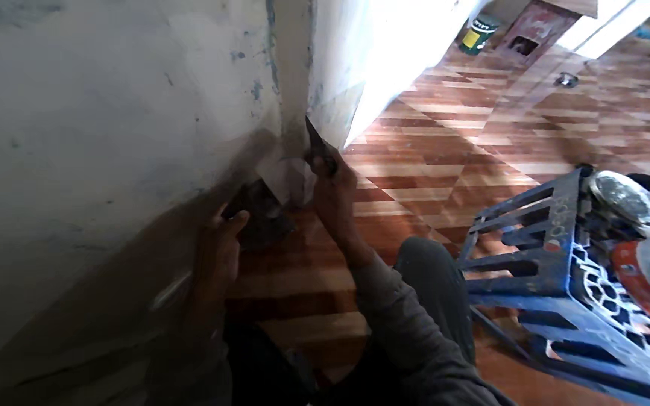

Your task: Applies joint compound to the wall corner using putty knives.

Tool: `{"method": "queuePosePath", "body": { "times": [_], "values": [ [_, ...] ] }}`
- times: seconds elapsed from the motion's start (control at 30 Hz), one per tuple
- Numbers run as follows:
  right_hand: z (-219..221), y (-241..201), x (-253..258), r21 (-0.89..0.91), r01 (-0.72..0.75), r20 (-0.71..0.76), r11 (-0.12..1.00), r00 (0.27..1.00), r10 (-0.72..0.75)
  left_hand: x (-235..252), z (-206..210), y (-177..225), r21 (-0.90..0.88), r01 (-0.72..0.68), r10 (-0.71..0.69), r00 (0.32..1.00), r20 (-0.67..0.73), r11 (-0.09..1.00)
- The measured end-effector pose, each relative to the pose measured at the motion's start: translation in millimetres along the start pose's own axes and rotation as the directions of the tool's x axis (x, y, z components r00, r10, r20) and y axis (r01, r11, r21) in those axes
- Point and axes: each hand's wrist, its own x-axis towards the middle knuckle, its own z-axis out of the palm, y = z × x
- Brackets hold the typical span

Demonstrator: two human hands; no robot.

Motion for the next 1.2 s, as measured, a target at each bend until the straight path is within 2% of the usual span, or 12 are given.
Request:
{"method": "queuePosePath", "body": {
  "times": [0.13, 0.2, 0.3, 0.4, 0.47, 0.53, 0.67, 0.83, 0.9, 1.07, 1.13, 1.2],
  "values": [
    [-51, -29, 0, 0.129, 0.174, 0.176, 0.976, 0.965, -0.195, -4, 41, 7, -0.177, 0.221, -0.186, 0.963, 0.194, 0.959],
    [-72, -36, 3, 0.125, 0.317, 0.293, 0.94, 0.893, -0.341, -8, 59, 14, -0.313, 0.321, -0.227, 0.926, 0.302, 0.894],
    [-110, -35, 6, 0.064, 0.607, 0.526, 0.792, 0.654, -0.544, -15, 74, 27, -0.422, 0.391, -0.218, 0.89, 0.401, 0.818],
    [-145, -24, 13, 0.13, 0.792, 0.675, 0.597, 0.371, -0.638, -21, 83, 30, -0.477, 0.388, -0.135, 0.866, 0.481, 0.789],
    [-161, -14, 15, 0.15, 0.825, 0.727, 0.545, 0.281, -0.626, -19, 94, 24, -0.497, 0.406, -0.129, 0.856, 0.5, 0.767],
    [-172, 0, 15, 0.117, 0.845, 0.763, 0.523, 0.261, -0.592, -15, 103, 19, -0.494, 0.374, -0.062, 0.841, 0.538, 0.785],
    [-193, 23, 10, 0.013, 0.881, 0.782, 0.473, 0.286, -0.554, -10, 115, 10, -0.505, 0.339, 0.058, 0.784, 0.618, 0.794],
    [-210, 44, 8, -0.054, 0.912, 0.769, 0.406, 0.298, -0.566, -14, 127, 4, -0.485, 0.286, 0.056, 0.816, 0.576, 0.826],
    [-212, 51, 5, -0.105, 0.907, 0.743, 0.409, 0.345, -0.574, -16, 130, 1, -0.467, 0.227, 0.091, 0.82, 0.565, 0.855],
    [-203, 78, -3, -0.262, 0.811, 0.597, 0.523, 0.562, -0.573, -21, 133, 3, -0.494, 0.13, 0.154, 0.856, 0.493, 0.859],
    [-201, 101, -9, -0.346, 0.63, 0.555, 0.695, 0.735, -0.39, -23, 136, 3, -0.53, 0.113, 0.173, 0.871, 0.46, 0.84],
    [-205, 124, -17, -0.361, 0.28, 0.442, 0.89, 0.891, -0.1, -22, 141, 7, -0.502, 0.042, 0.174, 0.91, 0.376, 0.864]
  ]
}}
